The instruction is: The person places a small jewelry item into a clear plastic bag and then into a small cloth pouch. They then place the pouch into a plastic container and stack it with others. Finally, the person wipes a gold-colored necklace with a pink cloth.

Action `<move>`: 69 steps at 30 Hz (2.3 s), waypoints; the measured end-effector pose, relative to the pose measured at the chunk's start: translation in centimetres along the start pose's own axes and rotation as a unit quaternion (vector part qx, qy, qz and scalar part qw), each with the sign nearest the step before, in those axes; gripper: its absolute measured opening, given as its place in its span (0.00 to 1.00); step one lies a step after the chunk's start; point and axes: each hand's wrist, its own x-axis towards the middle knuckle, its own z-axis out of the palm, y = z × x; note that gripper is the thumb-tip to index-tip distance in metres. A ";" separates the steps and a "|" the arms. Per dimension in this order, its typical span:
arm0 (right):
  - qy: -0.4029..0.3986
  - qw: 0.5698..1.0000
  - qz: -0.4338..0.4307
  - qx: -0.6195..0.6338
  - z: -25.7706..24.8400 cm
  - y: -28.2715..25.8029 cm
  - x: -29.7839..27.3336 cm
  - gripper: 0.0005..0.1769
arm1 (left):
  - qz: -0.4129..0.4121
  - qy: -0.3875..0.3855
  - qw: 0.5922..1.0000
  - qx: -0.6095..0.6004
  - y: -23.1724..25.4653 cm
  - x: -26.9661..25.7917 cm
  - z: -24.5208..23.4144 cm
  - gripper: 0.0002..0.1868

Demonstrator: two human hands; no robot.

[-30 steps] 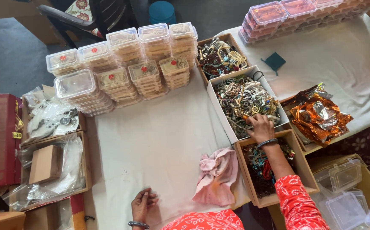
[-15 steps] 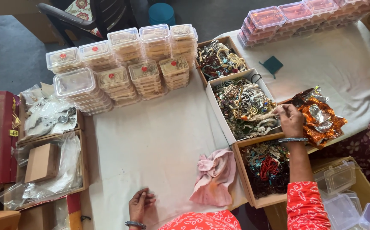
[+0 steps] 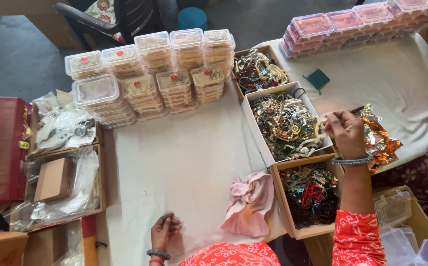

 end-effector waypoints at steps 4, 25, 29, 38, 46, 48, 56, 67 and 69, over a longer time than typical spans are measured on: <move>-0.074 0.997 0.016 -0.008 2.8 -2.4 -1.7 0.09 | 0.007 0.002 1.000 -0.012 -0.2 0.1 0.2 0.17; -0.229 0.907 -0.124 -0.331 20.8 15.2 -17.6 0.33 | 0.213 0.155 0.901 0.345 2.3 -3.1 3.6 0.15; -0.210 0.891 -0.075 -0.395 20.4 19.6 -20.7 0.53 | 0.368 0.062 0.802 0.465 6.2 -4.4 8.0 0.23; -0.254 0.866 -0.113 -0.415 20.5 12.4 -26.5 0.51 | 0.321 -0.050 0.678 0.660 5.8 -3.3 11.2 0.41; -0.125 0.883 -0.221 -0.395 20.8 17.9 -24.3 0.32 | 0.343 0.034 0.667 0.660 2.4 -5.7 3.4 0.33; -0.104 0.939 -0.083 -0.318 21.8 21.1 -22.1 0.26 | 0.344 0.079 0.683 0.639 3.1 -6.8 2.5 0.32; -0.183 0.893 -0.368 -0.183 34.6 5.1 -27.3 0.16 | 0.344 0.110 0.716 0.597 2.0 -6.8 2.8 0.35; -0.244 0.856 -0.368 -0.268 33.8 9.4 -19.8 0.30 | 0.327 0.101 0.726 0.596 2.2 -7.1 2.4 0.30; -0.211 0.897 -0.217 -0.322 32.9 7.6 -18.8 0.35 | 0.349 0.108 0.716 0.595 2.3 -7.1 2.4 0.31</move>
